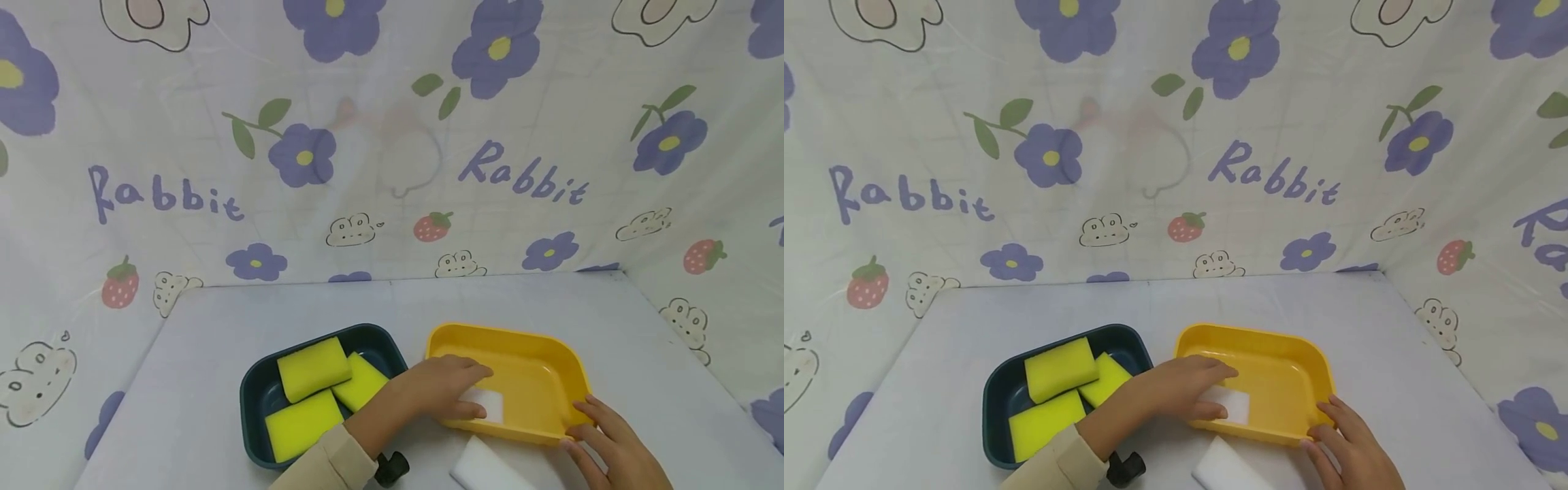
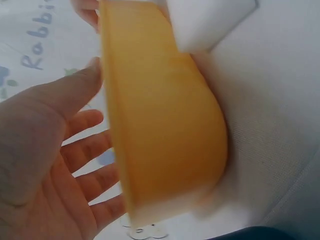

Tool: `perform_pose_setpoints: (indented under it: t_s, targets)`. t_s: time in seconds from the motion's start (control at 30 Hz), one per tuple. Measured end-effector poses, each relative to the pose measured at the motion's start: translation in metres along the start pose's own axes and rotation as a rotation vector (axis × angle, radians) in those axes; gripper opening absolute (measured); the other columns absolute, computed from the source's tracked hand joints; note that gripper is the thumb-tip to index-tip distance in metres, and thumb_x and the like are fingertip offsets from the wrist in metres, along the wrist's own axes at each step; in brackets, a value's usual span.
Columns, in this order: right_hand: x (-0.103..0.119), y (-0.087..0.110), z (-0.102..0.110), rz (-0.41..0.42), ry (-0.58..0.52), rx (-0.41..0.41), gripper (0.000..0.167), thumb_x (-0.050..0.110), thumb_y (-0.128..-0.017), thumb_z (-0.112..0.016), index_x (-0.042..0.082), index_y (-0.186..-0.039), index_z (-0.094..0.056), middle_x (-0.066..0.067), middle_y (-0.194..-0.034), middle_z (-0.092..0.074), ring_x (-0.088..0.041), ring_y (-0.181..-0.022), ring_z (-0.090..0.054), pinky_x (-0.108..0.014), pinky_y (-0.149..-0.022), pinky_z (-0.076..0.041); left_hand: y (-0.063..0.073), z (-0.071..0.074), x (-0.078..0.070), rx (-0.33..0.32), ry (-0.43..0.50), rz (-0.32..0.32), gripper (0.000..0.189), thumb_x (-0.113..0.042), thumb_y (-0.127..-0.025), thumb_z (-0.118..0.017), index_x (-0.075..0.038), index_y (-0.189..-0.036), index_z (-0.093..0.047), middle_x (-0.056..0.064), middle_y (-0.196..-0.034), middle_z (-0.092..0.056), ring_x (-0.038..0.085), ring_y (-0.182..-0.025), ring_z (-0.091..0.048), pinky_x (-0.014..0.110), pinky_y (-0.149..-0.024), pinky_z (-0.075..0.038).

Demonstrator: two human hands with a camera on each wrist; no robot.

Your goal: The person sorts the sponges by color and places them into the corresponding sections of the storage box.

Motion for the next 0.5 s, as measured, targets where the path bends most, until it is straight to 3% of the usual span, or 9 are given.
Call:
perform_pose_setpoints:
  t_s: [0.2,0.33,0.5]
  targets:
    - [0.0,0.0,0.0,-0.024,-0.002,0.025,0.018,0.03,-0.082,-0.085,0.023,-0.085,-0.068,-0.006,-0.126,-0.061,-0.034,-0.121,-0.053,-0.056,-0.087,-0.05,0.033,0.006,-0.011,-0.078,-0.057,-0.084,0.087,-0.067,-0.089,-0.061,-0.022,-0.158,-0.031,-0.004,-0.156,-0.038,0.014,-0.141,-0.037,0.033,-0.114,-0.034]
    - [0.0,0.0,0.0,-0.021,-0.003,0.021,0.018,0.03,-0.083,-0.084,0.023,-0.085,-0.069,-0.006,-0.126,-0.061,-0.034,-0.121,-0.053,-0.057,-0.087,-0.05,0.064,0.0,-0.021,-0.059,-0.109,-0.144,0.097,-0.074,-0.085,-0.059,-0.024,-0.16,-0.024,-0.003,-0.161,-0.029,0.022,-0.147,-0.027,0.04,-0.117,-0.03]
    - [-0.001,-0.001,0.001,-0.014,0.004,0.017,0.018,0.03,-0.082,-0.085,0.022,-0.086,-0.069,-0.006,-0.125,-0.061,-0.034,-0.121,-0.053,-0.057,-0.086,-0.05,0.091,-0.016,-0.025,0.012,-0.043,-0.178,0.089,-0.069,-0.089,-0.057,-0.029,-0.16,-0.02,-0.006,-0.164,-0.021,0.022,-0.15,-0.018,0.045,-0.117,-0.028]
Point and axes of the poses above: each hand's wrist, its own y-axis away from the middle knuckle, its own z-axis out of the back of the hand, x = y × z, the point moved 5 cm from there along -y, towards the middle knuckle
